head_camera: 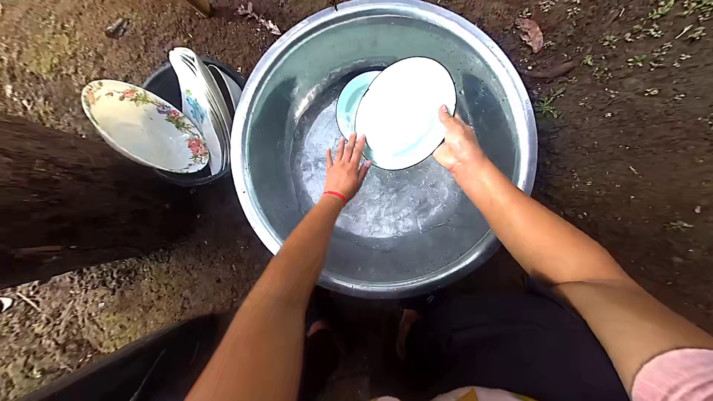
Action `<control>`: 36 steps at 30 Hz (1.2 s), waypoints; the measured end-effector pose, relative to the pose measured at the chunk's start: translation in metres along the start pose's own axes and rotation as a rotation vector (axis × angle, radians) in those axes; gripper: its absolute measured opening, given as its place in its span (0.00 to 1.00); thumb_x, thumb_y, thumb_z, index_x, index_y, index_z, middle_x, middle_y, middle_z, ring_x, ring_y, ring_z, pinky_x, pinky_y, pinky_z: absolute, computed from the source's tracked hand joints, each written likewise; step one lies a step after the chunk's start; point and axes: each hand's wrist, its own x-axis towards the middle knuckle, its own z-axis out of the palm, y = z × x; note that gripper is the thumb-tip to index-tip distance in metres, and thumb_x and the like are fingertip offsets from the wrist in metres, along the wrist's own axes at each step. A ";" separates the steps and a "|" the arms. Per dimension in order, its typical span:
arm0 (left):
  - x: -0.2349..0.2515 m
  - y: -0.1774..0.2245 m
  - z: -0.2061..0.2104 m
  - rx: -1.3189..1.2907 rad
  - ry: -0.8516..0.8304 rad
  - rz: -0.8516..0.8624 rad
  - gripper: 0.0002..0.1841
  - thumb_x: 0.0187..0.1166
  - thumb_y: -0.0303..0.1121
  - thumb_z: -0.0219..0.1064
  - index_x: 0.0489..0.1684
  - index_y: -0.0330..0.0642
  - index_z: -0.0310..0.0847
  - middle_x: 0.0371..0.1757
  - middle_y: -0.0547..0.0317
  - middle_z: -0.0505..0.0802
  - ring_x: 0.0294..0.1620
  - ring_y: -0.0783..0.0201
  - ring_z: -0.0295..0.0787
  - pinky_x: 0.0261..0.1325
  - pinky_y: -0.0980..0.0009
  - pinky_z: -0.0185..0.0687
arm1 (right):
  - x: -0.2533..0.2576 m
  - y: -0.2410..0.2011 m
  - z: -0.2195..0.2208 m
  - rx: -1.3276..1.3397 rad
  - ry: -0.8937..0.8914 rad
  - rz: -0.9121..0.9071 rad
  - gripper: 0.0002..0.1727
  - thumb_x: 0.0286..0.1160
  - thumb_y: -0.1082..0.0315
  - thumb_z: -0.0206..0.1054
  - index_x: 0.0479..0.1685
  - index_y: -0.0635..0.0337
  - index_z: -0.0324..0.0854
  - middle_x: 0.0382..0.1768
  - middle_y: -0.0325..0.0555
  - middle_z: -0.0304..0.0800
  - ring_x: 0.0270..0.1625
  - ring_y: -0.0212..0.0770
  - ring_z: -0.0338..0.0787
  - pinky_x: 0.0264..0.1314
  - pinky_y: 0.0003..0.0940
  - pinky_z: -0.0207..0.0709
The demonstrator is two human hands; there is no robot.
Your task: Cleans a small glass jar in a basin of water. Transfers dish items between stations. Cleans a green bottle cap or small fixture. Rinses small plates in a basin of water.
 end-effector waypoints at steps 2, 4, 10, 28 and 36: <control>0.004 -0.025 -0.055 0.191 -0.326 0.052 0.31 0.90 0.38 0.60 0.91 0.42 0.60 0.92 0.38 0.63 0.92 0.33 0.55 0.86 0.27 0.46 | 0.002 -0.007 -0.003 -0.072 0.002 -0.008 0.25 0.96 0.61 0.46 0.87 0.59 0.58 0.75 0.53 0.77 0.74 0.41 0.82 0.76 0.39 0.79; -0.001 -0.036 -0.102 0.351 -0.461 0.107 0.29 0.87 0.36 0.63 0.88 0.41 0.67 0.91 0.39 0.66 0.90 0.33 0.58 0.85 0.28 0.50 | -0.001 -0.018 -0.003 -0.210 -0.014 -0.010 0.25 0.95 0.58 0.49 0.84 0.60 0.63 0.73 0.52 0.79 0.71 0.40 0.84 0.73 0.38 0.80; -0.037 -0.046 -0.161 0.091 -0.306 -0.164 0.29 0.89 0.37 0.62 0.86 0.33 0.66 0.86 0.31 0.70 0.87 0.30 0.63 0.84 0.31 0.56 | -0.028 -0.045 0.021 -0.731 -0.165 0.019 0.26 0.96 0.56 0.48 0.80 0.64 0.70 0.75 0.59 0.77 0.75 0.46 0.80 0.78 0.47 0.73; 0.005 0.090 -0.010 -1.644 0.346 -0.075 0.21 0.84 0.23 0.37 0.43 0.17 0.79 0.51 0.40 0.90 0.58 0.58 0.88 0.69 0.63 0.80 | -0.057 0.013 0.021 -0.731 0.189 0.108 0.24 0.96 0.61 0.48 0.82 0.65 0.67 0.78 0.59 0.74 0.78 0.47 0.75 0.80 0.49 0.68; 0.008 0.049 -0.005 -0.774 0.279 -0.064 0.29 0.93 0.44 0.45 0.92 0.47 0.61 0.95 0.45 0.59 0.96 0.38 0.43 0.87 0.28 0.37 | -0.061 0.020 0.061 -0.697 0.198 -0.185 0.24 0.96 0.62 0.45 0.76 0.71 0.70 0.69 0.61 0.79 0.71 0.43 0.81 0.76 0.41 0.73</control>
